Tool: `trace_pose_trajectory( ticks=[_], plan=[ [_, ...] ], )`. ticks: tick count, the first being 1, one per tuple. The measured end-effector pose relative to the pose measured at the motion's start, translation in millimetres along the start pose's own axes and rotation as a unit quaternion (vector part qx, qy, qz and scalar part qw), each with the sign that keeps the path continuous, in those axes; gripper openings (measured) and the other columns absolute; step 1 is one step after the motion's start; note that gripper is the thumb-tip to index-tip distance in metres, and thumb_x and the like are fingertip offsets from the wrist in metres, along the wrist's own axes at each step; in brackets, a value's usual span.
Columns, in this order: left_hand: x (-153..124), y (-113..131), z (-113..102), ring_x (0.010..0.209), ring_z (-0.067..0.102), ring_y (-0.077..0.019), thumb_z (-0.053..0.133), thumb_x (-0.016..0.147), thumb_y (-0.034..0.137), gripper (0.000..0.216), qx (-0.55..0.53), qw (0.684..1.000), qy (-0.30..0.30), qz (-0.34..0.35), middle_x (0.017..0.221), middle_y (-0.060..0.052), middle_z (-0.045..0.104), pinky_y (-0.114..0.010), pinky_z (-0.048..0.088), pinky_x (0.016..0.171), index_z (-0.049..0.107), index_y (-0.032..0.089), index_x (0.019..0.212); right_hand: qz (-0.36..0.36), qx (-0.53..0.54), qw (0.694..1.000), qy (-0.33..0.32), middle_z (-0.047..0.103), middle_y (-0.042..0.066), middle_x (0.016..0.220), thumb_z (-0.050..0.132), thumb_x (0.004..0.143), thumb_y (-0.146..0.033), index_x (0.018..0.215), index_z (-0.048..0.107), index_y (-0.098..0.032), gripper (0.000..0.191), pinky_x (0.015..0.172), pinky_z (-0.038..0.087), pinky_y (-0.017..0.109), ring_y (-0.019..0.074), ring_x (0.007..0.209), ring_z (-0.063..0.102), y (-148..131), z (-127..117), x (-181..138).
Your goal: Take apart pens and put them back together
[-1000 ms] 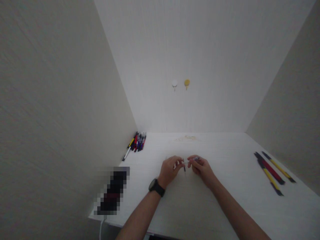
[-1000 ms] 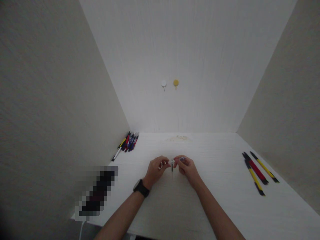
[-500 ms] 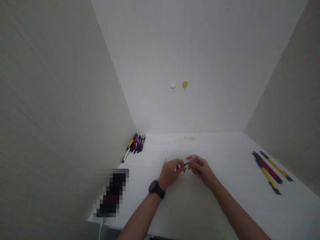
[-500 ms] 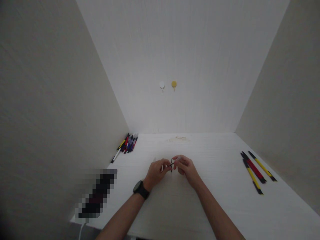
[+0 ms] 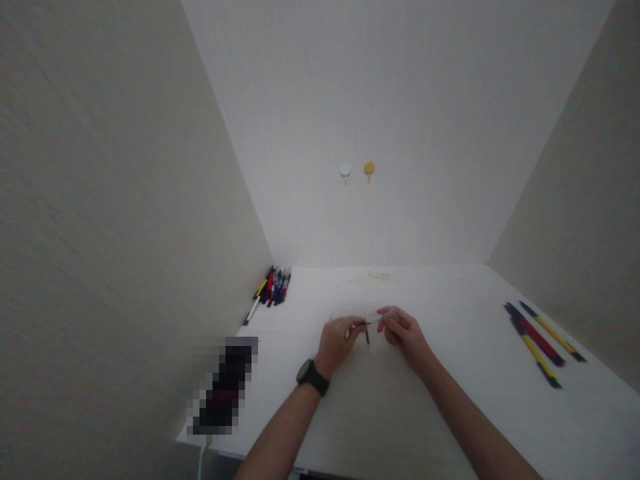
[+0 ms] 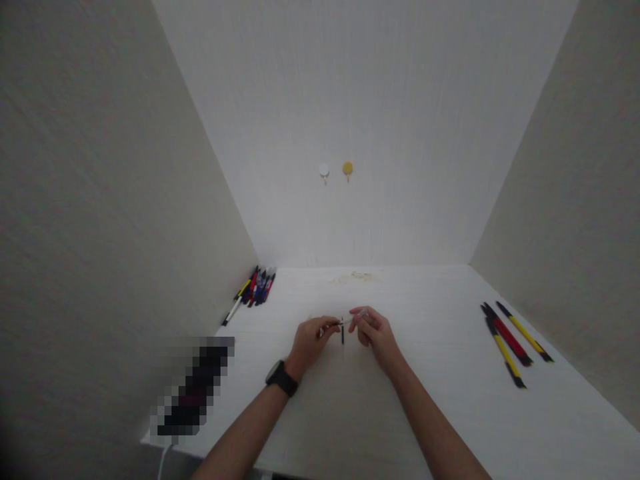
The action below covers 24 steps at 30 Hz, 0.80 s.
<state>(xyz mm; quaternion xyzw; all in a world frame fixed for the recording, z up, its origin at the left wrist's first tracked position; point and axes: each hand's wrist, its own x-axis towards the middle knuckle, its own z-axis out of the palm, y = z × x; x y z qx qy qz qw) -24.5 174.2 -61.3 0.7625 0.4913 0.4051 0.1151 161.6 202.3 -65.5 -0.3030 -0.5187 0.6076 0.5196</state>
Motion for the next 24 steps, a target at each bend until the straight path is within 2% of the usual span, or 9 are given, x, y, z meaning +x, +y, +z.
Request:
trace_pose_trajectory(
  ticks=[9, 11, 13, 15, 17, 20, 24],
  plan=[
    [0, 2, -1, 0.062, 0.056, -0.0108, 0.054, 0.088, 0.029, 0.015, 0.053, 0.997, 0.058, -0.003, 0.081, -0.001, 0.07, -0.024, 0.045, 0.066, 0.066, 0.021, 0.092, -0.022, -0.023, 0.998, 0.05, 0.061, 0.0, 0.065, 0.061, 0.081, -0.043, 0.092, 0.056, -0.019, 0.027, 0.04, 0.019, 0.022, 0.0068, 0.041, 0.032, -2, -2, 2],
    [1, 2, -2, 0.06, 0.055, -0.0108, 0.052, 0.089, 0.029, 0.015, 0.075, 0.992, 0.094, -0.03, 0.075, 0.0, 0.067, -0.024, 0.043, 0.063, 0.065, 0.02, 0.088, -0.032, -0.08, 0.994, 0.069, 0.062, 0.001, 0.065, 0.061, 0.08, -0.044, 0.085, 0.053, -0.02, 0.026, 0.04, 0.022, 0.022, 0.008, 0.041, 0.035, -1, -5, 3],
    [2, 1, -4, 0.059, 0.054, -0.0109, 0.05, 0.089, 0.03, 0.017, 0.092, 0.984, 0.136, -0.067, 0.071, 0.001, 0.064, -0.023, 0.04, 0.061, 0.063, 0.02, 0.086, -0.052, -0.17, 0.98, 0.085, 0.063, 0.002, 0.064, 0.061, 0.079, -0.043, 0.078, 0.051, -0.02, 0.025, 0.045, 0.032, 0.024, 0.0112, 0.047, 0.045, 1, -7, 4],
    [3, 0, -5, 0.058, 0.053, -0.0109, 0.049, 0.09, 0.031, 0.018, 0.1, 0.976, 0.168, -0.099, 0.069, 0.001, 0.063, -0.023, 0.038, 0.059, 0.062, 0.02, 0.085, -0.072, -0.273, 0.954, 0.098, 0.064, 0.003, 0.067, 0.059, 0.08, -0.041, 0.078, 0.051, -0.021, 0.021, 0.055, 0.042, 0.028, 0.0158, 0.058, 0.056, 2, -8, 3],
    [3, -1, -6, 0.057, 0.053, -0.011, 0.048, 0.09, 0.032, 0.018, 0.105, 0.97, 0.185, -0.119, 0.068, 0.002, 0.062, -0.023, 0.037, 0.058, 0.061, 0.02, 0.085, -0.08, -0.369, 0.92, 0.102, 0.066, 0.004, 0.073, 0.054, 0.083, -0.037, 0.084, 0.053, -0.021, 0.016, 0.064, 0.044, 0.031, 0.0187, 0.065, 0.06, 5, -8, 2],
    [3, -2, -5, 0.057, 0.053, -0.0108, 0.048, 0.089, 0.033, 0.018, 0.107, 0.966, 0.192, -0.133, 0.07, 0.002, 0.063, -0.023, 0.036, 0.058, 0.061, 0.02, 0.085, -0.088, -0.491, 0.862, 0.083, 0.065, 0.006, 0.075, 0.047, 0.085, -0.03, 0.085, 0.054, -0.021, 0.012, 0.066, 0.043, 0.033, 0.0209, 0.069, 0.06, 10, -9, 1],
    [3, -1, -5, 0.056, 0.053, -0.0108, 0.048, 0.09, 0.033, 0.019, 0.103, 0.968, 0.189, -0.132, 0.068, 0.002, 0.062, -0.023, 0.035, 0.057, 0.061, 0.02, 0.084, -0.132, -0.584, 0.797, 0.077, 0.058, 0.006, 0.068, 0.049, 0.081, -0.024, 0.071, 0.049, -0.021, 0.01, 0.064, 0.038, 0.032, 0.021, 0.068, 0.053, 17, -11, 1]
  ],
)
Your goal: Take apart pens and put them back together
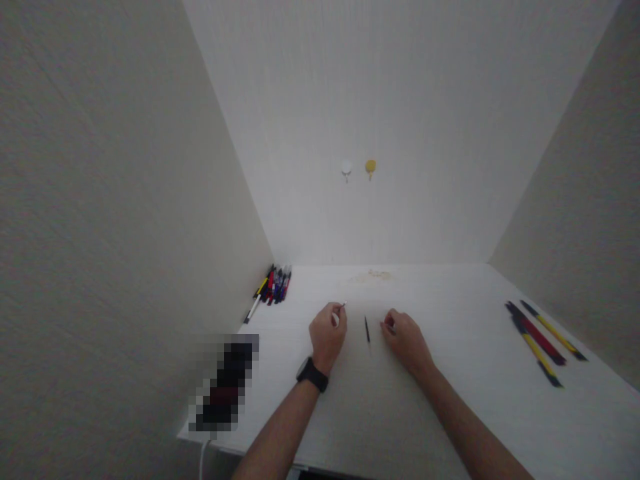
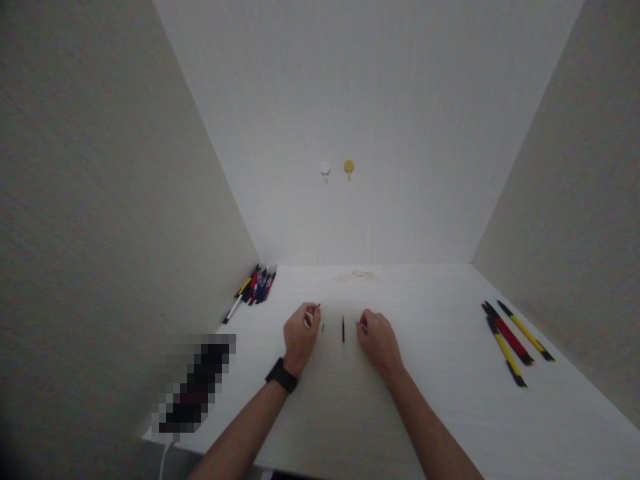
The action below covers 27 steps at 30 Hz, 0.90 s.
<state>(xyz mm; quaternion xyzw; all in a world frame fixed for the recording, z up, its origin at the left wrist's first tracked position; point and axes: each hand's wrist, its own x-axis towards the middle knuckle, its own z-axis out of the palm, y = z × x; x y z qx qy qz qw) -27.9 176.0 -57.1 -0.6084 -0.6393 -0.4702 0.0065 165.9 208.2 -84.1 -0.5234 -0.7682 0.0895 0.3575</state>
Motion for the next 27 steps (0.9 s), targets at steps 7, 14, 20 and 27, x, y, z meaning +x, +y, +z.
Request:
trace_pose_trajectory(
  ticks=[7, 14, 20, 27],
  plan=[
    [0, 0, 0, 0.056, 0.052, -0.0112, 0.047, 0.091, 0.033, 0.02, 0.003, 1.0, -0.006, 0.011, 0.067, 0.002, 0.062, -0.024, 0.035, 0.057, 0.06, 0.02, 0.084, -0.008, 0.005, 1.0, -0.012, 0.054, 0.003, 0.061, 0.05, 0.077, -0.021, 0.065, 0.044, -0.022, 0.013, 0.059, 0.033, 0.028, 0.0175, 0.061, 0.048, 4, 4, 2],
    [-1, 0, 2, 0.061, 0.053, -0.0115, 0.049, 0.091, 0.031, 0.017, -0.012, 0.997, -0.048, 0.062, 0.073, 0.001, 0.064, -0.024, 0.04, 0.062, 0.062, 0.02, 0.088, -0.017, -0.015, 1.0, 0.003, 0.053, 0.002, 0.062, 0.045, 0.09, -0.036, 0.079, 0.051, -0.02, 0.02, 0.062, 0.034, 0.03, 0.0177, 0.06, 0.049, -4, -2, 1],
    [-3, 3, 2, 0.082, 0.058, -0.0159, 0.049, 0.093, 0.029, 0.016, -0.02, 0.968, -0.141, 0.206, 0.086, -0.003, 0.067, -0.028, 0.045, 0.074, 0.063, 0.022, 0.096, -0.109, 0.019, 0.994, -0.016, 0.06, 0.006, 0.077, 0.036, 0.097, -0.033, 0.095, 0.054, -0.019, 0.023, 0.072, 0.037, 0.031, 0.0197, 0.073, 0.052, -18, -10, -1],
    [-4, 4, 4, 0.082, 0.057, -0.017, 0.048, 0.094, 0.029, 0.018, 0.005, 0.95, -0.177, 0.256, 0.088, -0.003, 0.068, -0.03, 0.046, 0.076, 0.063, 0.021, 0.095, -0.167, -0.002, 0.985, -0.044, 0.062, 0.008, 0.082, 0.034, 0.098, -0.027, 0.089, 0.055, -0.019, 0.025, 0.074, 0.037, 0.032, 0.0206, 0.078, 0.052, -15, -5, -3]
  ],
)
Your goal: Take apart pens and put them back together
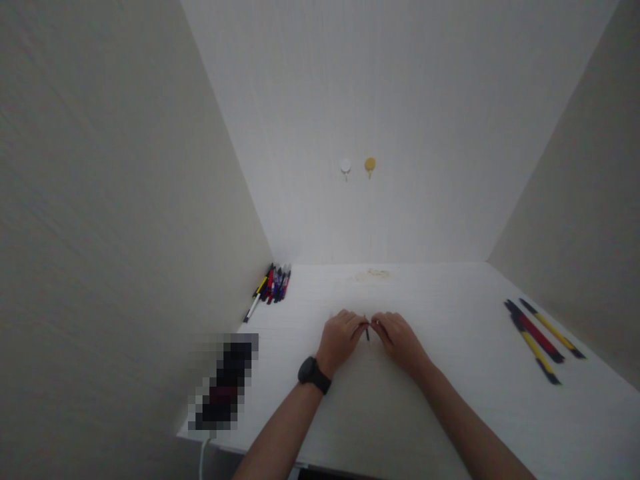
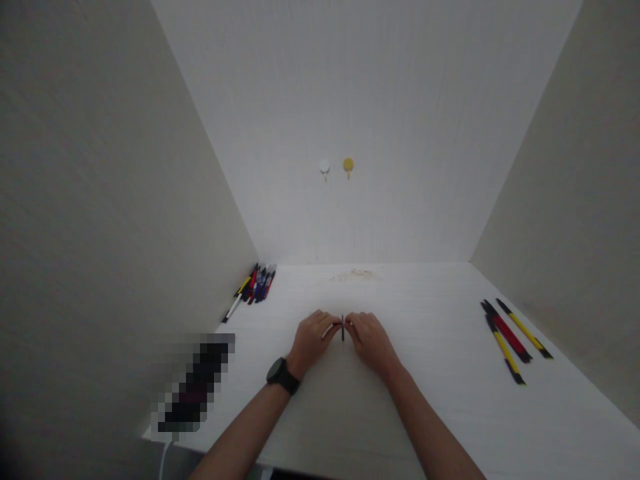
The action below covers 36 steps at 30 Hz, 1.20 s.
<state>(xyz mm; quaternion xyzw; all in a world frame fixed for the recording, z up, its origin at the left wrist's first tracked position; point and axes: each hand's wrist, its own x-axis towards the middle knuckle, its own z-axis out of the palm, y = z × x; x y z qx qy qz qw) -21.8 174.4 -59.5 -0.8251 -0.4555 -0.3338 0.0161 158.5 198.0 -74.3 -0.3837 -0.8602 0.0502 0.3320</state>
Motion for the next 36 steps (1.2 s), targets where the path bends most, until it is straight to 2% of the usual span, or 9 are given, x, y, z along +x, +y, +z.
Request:
trace_pose_trajectory(
  ticks=[3, 7, 11, 14, 21, 28, 36],
  plan=[
    [-1, 0, 0, 0.083, 0.058, -0.0171, 0.048, 0.094, 0.029, 0.017, 0.012, 1.0, 0.019, -0.02, 0.088, -0.002, 0.068, -0.03, 0.046, 0.076, 0.063, 0.021, 0.094, 0.008, -0.025, 0.999, 0.018, 0.062, 0.007, 0.078, 0.035, 0.098, -0.027, 0.085, 0.055, -0.018, 0.026, 0.072, 0.036, 0.03, 0.0197, 0.074, 0.052, 3, 1, 1],
    [-2, -2, -2, 0.084, 0.059, -0.0158, 0.046, 0.094, 0.027, 0.018, 0.024, 0.994, 0.078, -0.072, 0.095, -0.003, 0.069, -0.028, 0.046, 0.076, 0.061, 0.021, 0.103, 0.115, -0.114, 0.985, 0.054, 0.062, 0.006, 0.073, 0.036, 0.097, -0.028, 0.081, 0.055, -0.017, 0.027, 0.069, 0.032, 0.03, 0.0191, 0.07, 0.054, 8, -7, 3],
    [-2, -2, -3, 0.086, 0.058, -0.0161, 0.045, 0.095, 0.028, 0.019, 0.053, 0.991, 0.08, -0.094, 0.095, -0.002, 0.069, -0.03, 0.045, 0.077, 0.061, 0.022, 0.104, 0.225, -0.217, 0.95, 0.012, 0.064, 0.007, 0.071, 0.038, 0.095, -0.025, 0.082, 0.056, -0.016, 0.024, 0.066, 0.029, 0.031, 0.0198, 0.069, 0.058, 11, -18, 3],
    [-2, -3, -2, 0.084, 0.058, -0.0172, 0.047, 0.094, 0.03, 0.018, 0.074, 0.989, 0.067, -0.111, 0.091, -0.001, 0.069, -0.031, 0.043, 0.076, 0.062, 0.022, 0.098, 0.262, -0.263, 0.928, -0.03, 0.066, 0.009, 0.073, 0.038, 0.094, -0.024, 0.082, 0.057, -0.015, 0.024, 0.066, 0.028, 0.031, 0.0216, 0.072, 0.061, 12, -23, 2],
    [-1, -4, 0, 0.087, 0.054, -0.0189, 0.049, 0.093, 0.027, 0.015, 0.086, 0.988, 0.046, -0.118, 0.09, -0.003, 0.065, -0.034, 0.041, 0.079, 0.062, 0.02, 0.092, 0.276, -0.251, 0.923, -0.094, 0.069, 0.01, 0.084, 0.039, 0.092, -0.024, 0.087, 0.058, -0.015, 0.022, 0.067, 0.03, 0.032, 0.0228, 0.081, 0.063, 18, -24, -1],
    [0, -1, 1, 0.086, 0.052, -0.0187, 0.043, 0.094, 0.021, 0.022, 0.105, 0.99, 0.006, -0.096, 0.09, -0.004, 0.06, -0.034, 0.039, 0.077, 0.06, 0.023, 0.109, 0.257, -0.242, 0.928, -0.117, 0.068, 0.01, 0.088, 0.042, 0.086, -0.023, 0.085, 0.06, -0.016, 0.019, 0.067, 0.03, 0.032, 0.0224, 0.084, 0.061, 18, -27, 0],
    [-1, -3, 1, 0.091, 0.053, -0.0197, 0.057, 0.089, 0.034, 0.021, 0.089, 0.99, -0.027, -0.106, 0.096, -0.002, 0.063, -0.037, 0.037, 0.081, 0.059, 0.023, 0.107, 0.256, -0.229, 0.932, -0.119, 0.068, 0.01, 0.087, 0.042, 0.084, -0.023, 0.08, 0.06, -0.015, 0.02, 0.065, 0.028, 0.031, 0.0219, 0.082, 0.06, 17, -29, 0]
  ],
)
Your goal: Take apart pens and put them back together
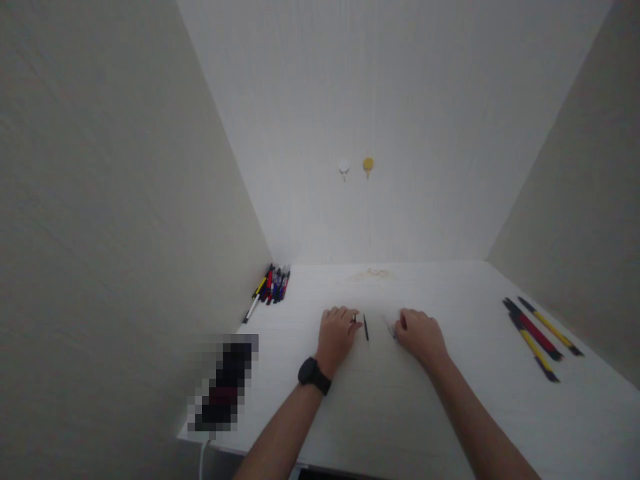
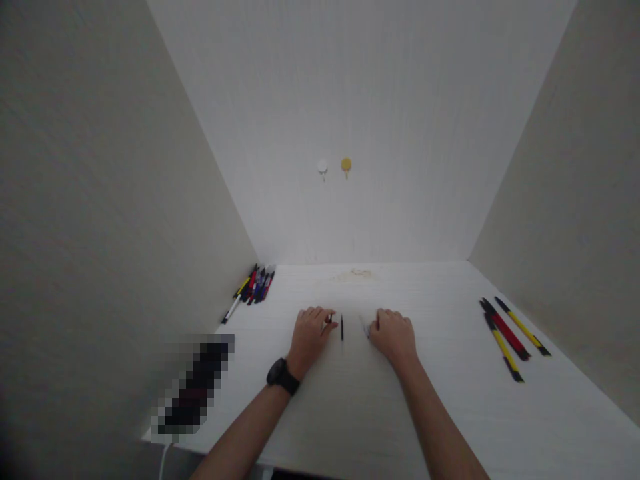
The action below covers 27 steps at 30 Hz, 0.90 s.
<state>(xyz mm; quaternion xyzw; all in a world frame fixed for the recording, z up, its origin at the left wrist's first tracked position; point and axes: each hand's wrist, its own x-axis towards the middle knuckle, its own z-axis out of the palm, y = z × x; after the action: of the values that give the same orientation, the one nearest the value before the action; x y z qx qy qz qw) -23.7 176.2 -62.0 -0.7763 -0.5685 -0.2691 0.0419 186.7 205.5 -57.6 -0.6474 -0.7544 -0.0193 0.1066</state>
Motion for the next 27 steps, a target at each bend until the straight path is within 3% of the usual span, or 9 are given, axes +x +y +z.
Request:
trace_pose_trajectory(
  ticks=[13, 27],
  plan=[
    [0.0, 1.3, -2.4, 0.1, 0.054, -0.02, 0.066, 0.082, 0.038, 0.022, -0.028, 0.998, -0.056, 0.005, 0.102, -0.004, 0.065, -0.038, 0.034, 0.089, 0.064, 0.022, 0.097, 0.01, 0.02, 1.0, 0.009, 0.066, 0.007, 0.08, 0.043, 0.084, -0.026, 0.074, 0.058, -0.016, 0.02, 0.064, 0.025, 0.03, 0.0193, 0.077, 0.057, 2.3, 3.7, 1.6],
    [-1.2, -1.4, 2.5, 0.095, 0.054, -0.0193, 0.066, 0.082, 0.038, 0.016, -0.021, 0.999, -0.041, 0.011, 0.097, -0.001, 0.066, -0.039, 0.033, 0.086, 0.068, 0.026, 0.092, 0.002, 0.011, 1.0, -0.007, 0.067, 0.008, 0.085, 0.042, 0.085, -0.025, 0.08, 0.058, -0.016, 0.019, 0.064, 0.026, 0.03, 0.0196, 0.079, 0.058, 4.5, 3.3, 2.5]
  ],
)
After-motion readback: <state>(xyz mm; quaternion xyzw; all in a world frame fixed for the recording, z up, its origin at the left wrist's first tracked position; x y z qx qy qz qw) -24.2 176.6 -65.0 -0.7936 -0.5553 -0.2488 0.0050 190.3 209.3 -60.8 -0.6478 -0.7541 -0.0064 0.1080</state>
